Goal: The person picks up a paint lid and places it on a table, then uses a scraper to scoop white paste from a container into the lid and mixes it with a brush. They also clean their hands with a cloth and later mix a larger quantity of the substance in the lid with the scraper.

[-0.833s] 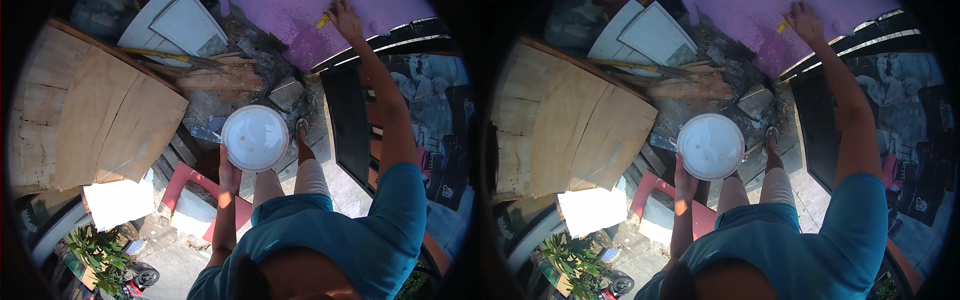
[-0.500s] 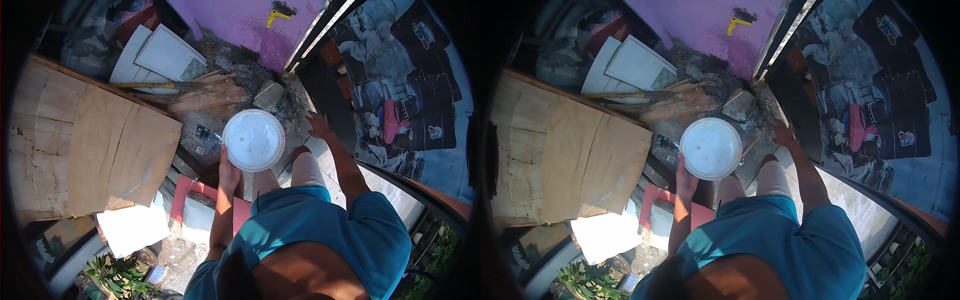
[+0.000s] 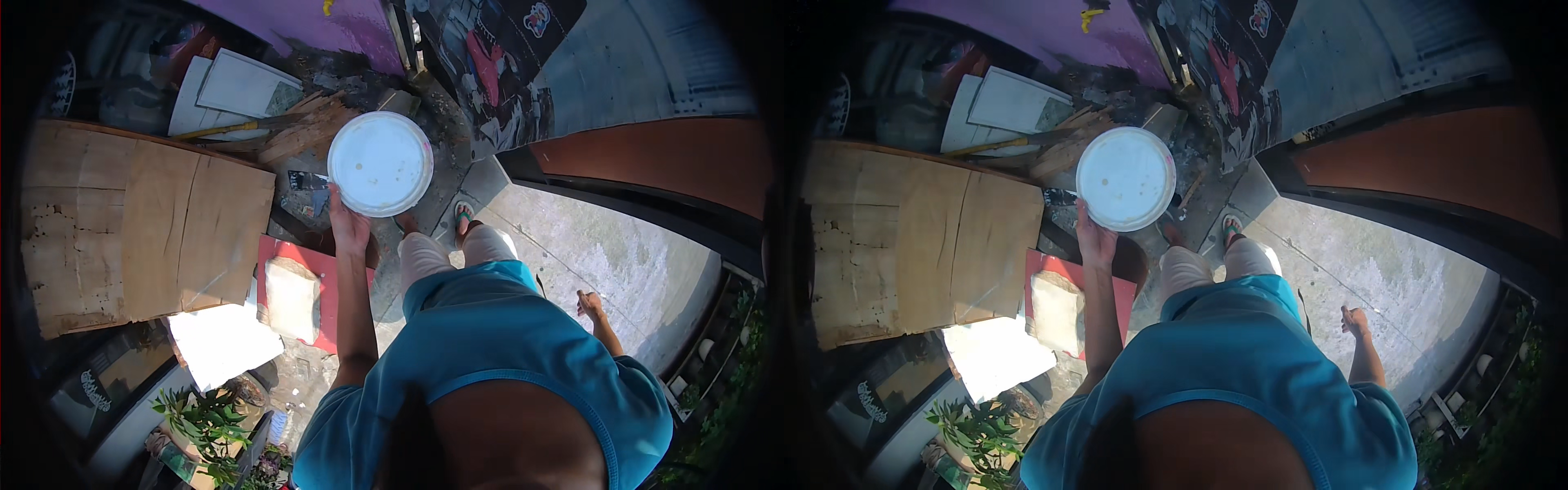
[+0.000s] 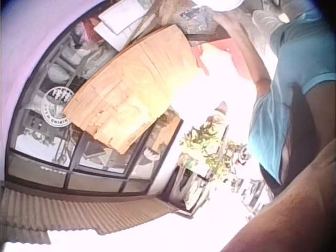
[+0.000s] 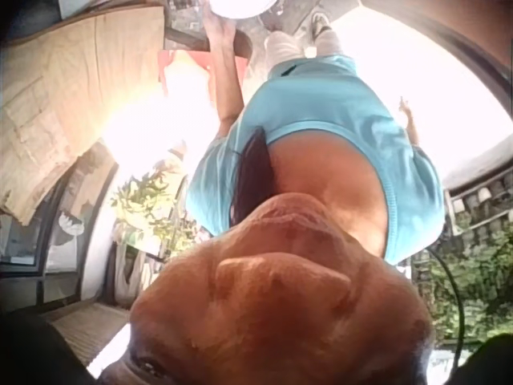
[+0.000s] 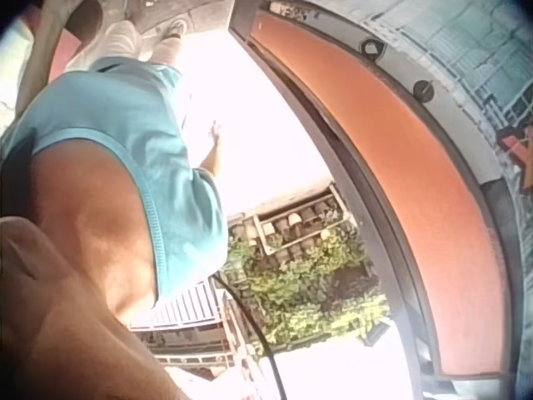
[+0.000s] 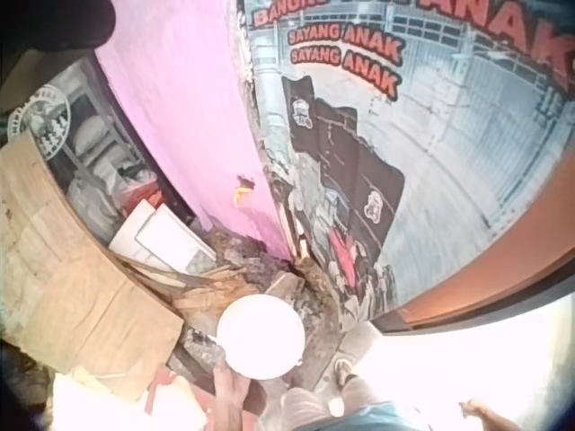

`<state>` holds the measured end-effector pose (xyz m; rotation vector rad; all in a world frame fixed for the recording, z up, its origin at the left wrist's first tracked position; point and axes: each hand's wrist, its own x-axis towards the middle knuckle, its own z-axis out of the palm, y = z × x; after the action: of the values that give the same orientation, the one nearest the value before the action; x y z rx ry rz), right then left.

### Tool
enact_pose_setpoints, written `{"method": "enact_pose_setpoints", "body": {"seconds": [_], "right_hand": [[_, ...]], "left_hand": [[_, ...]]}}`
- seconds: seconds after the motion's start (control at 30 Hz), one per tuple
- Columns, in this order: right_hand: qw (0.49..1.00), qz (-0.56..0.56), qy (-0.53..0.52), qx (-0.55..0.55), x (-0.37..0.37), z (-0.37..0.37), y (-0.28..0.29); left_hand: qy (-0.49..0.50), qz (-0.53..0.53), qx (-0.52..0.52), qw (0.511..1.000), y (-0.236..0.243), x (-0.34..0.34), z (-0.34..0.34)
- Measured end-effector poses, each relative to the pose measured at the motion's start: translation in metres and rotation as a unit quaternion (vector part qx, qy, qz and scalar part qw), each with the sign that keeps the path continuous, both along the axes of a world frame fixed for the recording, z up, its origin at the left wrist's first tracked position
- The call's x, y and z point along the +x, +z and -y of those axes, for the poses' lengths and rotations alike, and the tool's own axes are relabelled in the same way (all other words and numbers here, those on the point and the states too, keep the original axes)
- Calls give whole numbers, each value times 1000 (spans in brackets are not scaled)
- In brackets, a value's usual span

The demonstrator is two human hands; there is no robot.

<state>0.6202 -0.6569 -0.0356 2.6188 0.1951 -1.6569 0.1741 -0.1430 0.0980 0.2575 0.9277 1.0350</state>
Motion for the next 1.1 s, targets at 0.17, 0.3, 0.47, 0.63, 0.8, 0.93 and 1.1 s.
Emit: {"method": "enact_pose_setpoints", "body": {"seconds": [0.17, 0.3, 0.47, 0.63, 0.8, 0.93, 1.1], "right_hand": [[991, 99, -54, 77, 8, 45, -4], [974, 65, -171, 130, 3, 53, -24], [913, -55, -385, 127, -28, 112, -17], [999, 33, -8, -9, -61, 233, -12], [999, 23, -44, 5, -52, 296, -26], [984, 48, -117, 129, -23, 281, -32], [981, 64, -96, 156, 47, 285, -43]], "left_hand": [[1, -36, -2, 999, 22, 17, 54], [-10, -32, -6, 999, 30, 27, 101], [-20, -24, -26, 999, 33, 39, 171], [-42, -18, -24, 999, 24, 48, 231], [-67, -26, -40, 997, 25, 66, 295], [-109, -44, -55, 992, 30, 102, 337], [-171, -53, -51, 983, 34, 175, 380]]}}
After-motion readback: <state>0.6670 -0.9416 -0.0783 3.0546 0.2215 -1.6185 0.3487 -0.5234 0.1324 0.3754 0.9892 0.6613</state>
